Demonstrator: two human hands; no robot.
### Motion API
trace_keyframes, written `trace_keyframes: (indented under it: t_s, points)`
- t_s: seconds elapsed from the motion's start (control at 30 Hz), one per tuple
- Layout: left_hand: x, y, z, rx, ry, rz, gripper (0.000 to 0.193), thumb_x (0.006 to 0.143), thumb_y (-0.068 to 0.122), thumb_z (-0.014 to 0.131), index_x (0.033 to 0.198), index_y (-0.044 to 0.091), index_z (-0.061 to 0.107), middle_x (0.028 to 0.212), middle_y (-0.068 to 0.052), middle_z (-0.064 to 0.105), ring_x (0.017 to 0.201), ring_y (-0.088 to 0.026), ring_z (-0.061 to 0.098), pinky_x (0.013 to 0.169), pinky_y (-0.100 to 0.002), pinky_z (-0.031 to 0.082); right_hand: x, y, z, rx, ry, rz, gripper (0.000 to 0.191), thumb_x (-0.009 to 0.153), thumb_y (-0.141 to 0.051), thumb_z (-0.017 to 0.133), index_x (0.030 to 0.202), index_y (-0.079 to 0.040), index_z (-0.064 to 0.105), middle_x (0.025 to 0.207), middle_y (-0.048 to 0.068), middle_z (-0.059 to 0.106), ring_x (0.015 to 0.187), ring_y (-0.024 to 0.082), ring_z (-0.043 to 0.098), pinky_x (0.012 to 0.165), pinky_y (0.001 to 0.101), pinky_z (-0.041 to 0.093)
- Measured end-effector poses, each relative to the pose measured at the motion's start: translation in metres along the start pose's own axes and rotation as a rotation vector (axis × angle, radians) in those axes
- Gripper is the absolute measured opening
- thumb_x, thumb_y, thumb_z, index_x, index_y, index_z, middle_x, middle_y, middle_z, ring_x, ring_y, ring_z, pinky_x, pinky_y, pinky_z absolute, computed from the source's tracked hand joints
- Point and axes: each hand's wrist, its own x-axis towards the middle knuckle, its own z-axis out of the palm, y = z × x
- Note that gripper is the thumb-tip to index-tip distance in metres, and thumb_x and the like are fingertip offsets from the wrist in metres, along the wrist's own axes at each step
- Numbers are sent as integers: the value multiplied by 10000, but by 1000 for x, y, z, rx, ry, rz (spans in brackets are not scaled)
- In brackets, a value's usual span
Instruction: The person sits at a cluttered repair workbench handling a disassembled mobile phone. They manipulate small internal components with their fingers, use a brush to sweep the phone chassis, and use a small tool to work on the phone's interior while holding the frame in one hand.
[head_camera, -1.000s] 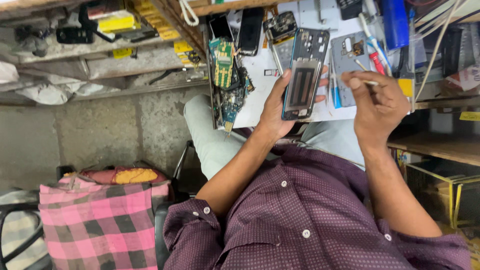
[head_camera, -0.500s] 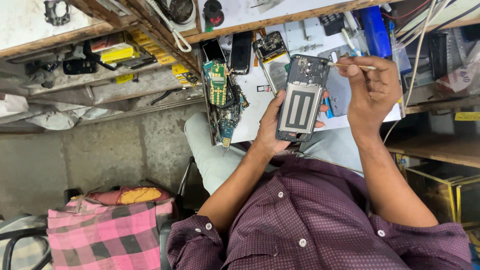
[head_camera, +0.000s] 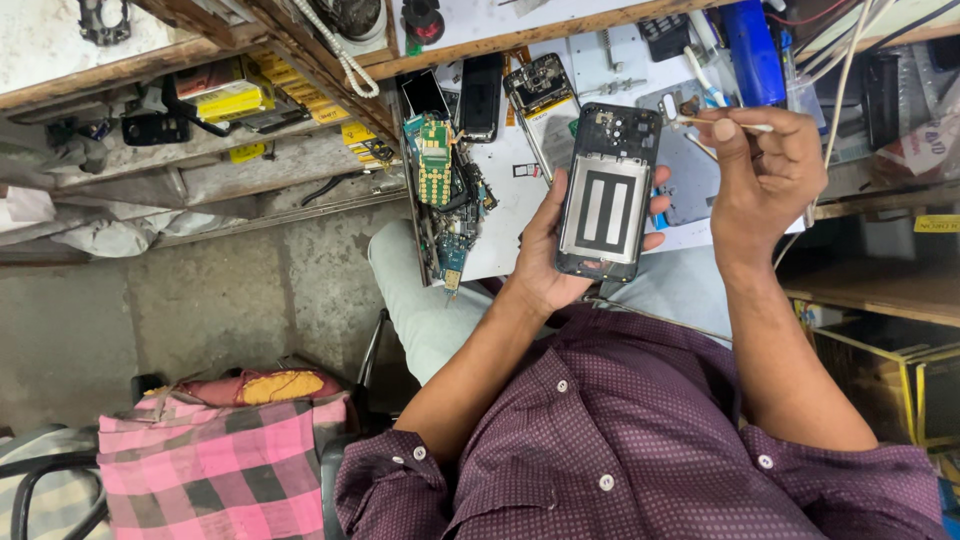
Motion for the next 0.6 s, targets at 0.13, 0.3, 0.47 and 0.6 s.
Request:
trace_keyframes:
  t_s: [0.13, 0.3, 0.47, 0.6]
  points:
    - [-1, -1, 5, -14, -9, 4, 750, 1162, 557, 410, 1627, -14, 270, 1602, -292, 381, 1460, -401, 480, 1201, -569, 436, 0, 1, 0, -2, -3, 8, 153, 1177, -9, 695, 1227, 45, 561, 1133, 198, 740, 1043, 198, 750, 935, 295, 633]
    - [-3, -4, 6, -10, -5, 10, 757, 1153, 549, 430, 1625, -20, 270, 1595, -288, 371, 1466, -411, 469, 1208, -573, 431, -3, 1, -1, -66, -74, -44, 116, 1197, 30, 679, 1223, 78, 576, 1178, 209, 731, 1103, 202, 733, 990, 275, 604]
    - [-3, -5, 5, 57, -16, 24, 752, 1138, 548, 467, 1611, -11, 296, 1582, -285, 382, 1411, -416, 473, 1212, -579, 429, 0, -2, 1, -159, -145, -105, 82, 1197, 52, 650, 1230, 85, 582, 1195, 204, 726, 1144, 215, 730, 1009, 289, 608]
    - [-3, -6, 2, 35, -39, 11, 748, 1129, 543, 491, 1608, -4, 315, 1578, -283, 394, 1409, -424, 482, 1219, -580, 431, 3, -6, 3, -294, -178, -167, 77, 1170, 71, 663, 1228, 75, 612, 1158, 203, 739, 1126, 228, 750, 952, 288, 619]
